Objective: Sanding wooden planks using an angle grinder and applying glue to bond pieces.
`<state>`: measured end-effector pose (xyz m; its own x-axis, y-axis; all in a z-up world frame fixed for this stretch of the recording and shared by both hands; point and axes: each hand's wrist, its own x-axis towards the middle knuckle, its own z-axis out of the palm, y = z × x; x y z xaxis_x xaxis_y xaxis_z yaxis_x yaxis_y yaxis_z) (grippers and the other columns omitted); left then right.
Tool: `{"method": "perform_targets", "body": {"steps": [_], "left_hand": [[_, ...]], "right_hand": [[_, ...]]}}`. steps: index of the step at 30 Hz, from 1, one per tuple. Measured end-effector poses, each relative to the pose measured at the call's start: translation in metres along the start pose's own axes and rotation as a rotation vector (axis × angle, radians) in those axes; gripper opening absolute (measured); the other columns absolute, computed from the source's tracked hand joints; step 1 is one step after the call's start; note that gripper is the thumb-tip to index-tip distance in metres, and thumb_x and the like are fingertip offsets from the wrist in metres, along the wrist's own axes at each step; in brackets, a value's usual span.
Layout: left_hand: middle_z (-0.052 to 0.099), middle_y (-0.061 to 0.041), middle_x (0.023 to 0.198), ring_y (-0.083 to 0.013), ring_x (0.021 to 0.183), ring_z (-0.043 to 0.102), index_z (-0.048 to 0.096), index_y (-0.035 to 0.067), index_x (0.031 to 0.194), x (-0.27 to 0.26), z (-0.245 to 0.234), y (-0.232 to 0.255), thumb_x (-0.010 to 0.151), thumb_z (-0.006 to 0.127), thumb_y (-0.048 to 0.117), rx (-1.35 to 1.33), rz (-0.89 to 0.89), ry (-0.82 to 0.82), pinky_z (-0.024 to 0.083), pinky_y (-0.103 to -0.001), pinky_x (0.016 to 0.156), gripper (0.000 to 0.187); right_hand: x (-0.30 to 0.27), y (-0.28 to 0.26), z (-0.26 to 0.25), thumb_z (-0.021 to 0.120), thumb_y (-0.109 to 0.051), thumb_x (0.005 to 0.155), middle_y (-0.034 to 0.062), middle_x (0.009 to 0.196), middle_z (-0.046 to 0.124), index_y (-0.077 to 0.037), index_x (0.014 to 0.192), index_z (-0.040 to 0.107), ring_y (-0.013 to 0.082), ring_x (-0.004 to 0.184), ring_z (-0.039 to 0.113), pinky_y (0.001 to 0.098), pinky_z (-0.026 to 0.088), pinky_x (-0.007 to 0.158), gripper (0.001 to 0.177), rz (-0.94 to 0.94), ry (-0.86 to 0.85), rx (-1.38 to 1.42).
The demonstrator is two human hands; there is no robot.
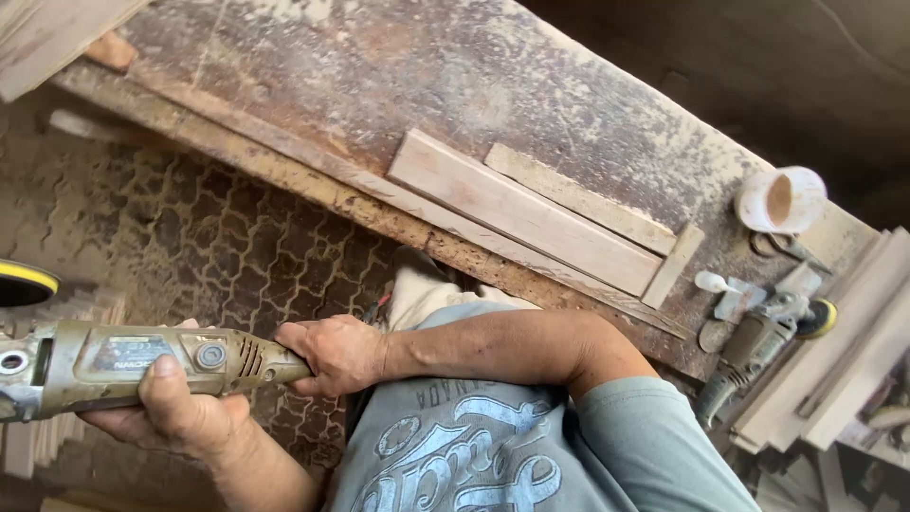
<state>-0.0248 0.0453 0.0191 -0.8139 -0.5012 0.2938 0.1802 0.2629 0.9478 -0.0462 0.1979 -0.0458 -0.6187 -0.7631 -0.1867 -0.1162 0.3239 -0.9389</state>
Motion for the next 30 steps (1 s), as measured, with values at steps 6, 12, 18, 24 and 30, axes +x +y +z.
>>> {"method": "perform_targets", "body": {"steps": [6, 12, 18, 24, 30], "left_hand": [[0.071, -0.005, 0.112, -0.0197, 0.088, 0.073, 0.055, 0.01, 0.143, 0.011, -0.01, -0.095, 0.072, 0.061, 0.091, -0.686, -0.387, -0.506, 0.067, -0.039, 0.081, 0.107], [0.068, -0.017, 0.119, -0.0255, 0.109, 0.069, 0.054, 0.017, 0.157, 0.006, 0.047, -0.137, 0.09, 0.07, 0.049, -1.029, -0.733, -0.437, 0.063, -0.046, 0.094, 0.076], [0.077, -0.007, 0.098, -0.0204, 0.091, 0.079, 0.053, 0.012, 0.142, 0.034, 0.111, -0.112, 0.082, 0.086, 0.02, -0.919, -0.863, -0.743, 0.072, -0.032, 0.082, 0.069], [0.055, 0.006, 0.101, -0.0064, 0.078, 0.056, 0.052, 0.018, 0.131, 0.081, 0.116, -0.211, 0.088, 0.066, 0.012, -0.096, -0.895, -0.724, 0.054, -0.025, 0.069, 0.046], [0.06, -0.011, 0.108, -0.0237, 0.079, 0.067, 0.042, 0.007, 0.132, 0.124, 0.208, -0.184, 0.08, 0.074, -0.01, 0.807, -0.574, -0.784, 0.063, -0.043, 0.072, 0.063]], "right_hand": [[-0.032, 0.024, -0.011, 0.066, -0.015, 0.075, 0.0073, 0.076, 0.07, -0.004, 0.105, 0.053, 0.0252, 0.064, 0.07, 0.034, 0.059, 0.057, 0.034, -0.012, -0.046, 0.233], [-0.045, 0.023, -0.06, 0.067, -0.049, 0.069, 0.0093, 0.091, 0.078, -0.003, 0.149, 0.041, 0.024, 0.083, 0.076, 0.0353, 0.063, 0.073, 0.096, 0.298, -0.17, 0.374], [-0.112, 0.068, -0.098, 0.064, -0.055, 0.079, 0.0052, 0.113, 0.08, -0.008, 0.155, 0.04, 0.019, 0.099, 0.078, 0.0394, 0.057, 0.097, 0.092, 0.413, 0.017, 0.215], [-0.228, 0.153, -0.054, 0.065, -0.03, 0.097, 0.0137, 0.131, 0.068, -0.008, 0.143, 0.054, 0.0246, 0.111, 0.072, 0.0326, 0.065, 0.088, 0.052, 0.996, 0.601, 0.271], [-0.317, 0.196, 0.048, 0.068, -0.039, 0.089, 0.0117, 0.113, 0.075, -0.006, 0.139, 0.059, 0.0247, 0.099, 0.073, 0.0346, 0.058, 0.087, 0.06, 1.296, 0.81, 0.264]]}}
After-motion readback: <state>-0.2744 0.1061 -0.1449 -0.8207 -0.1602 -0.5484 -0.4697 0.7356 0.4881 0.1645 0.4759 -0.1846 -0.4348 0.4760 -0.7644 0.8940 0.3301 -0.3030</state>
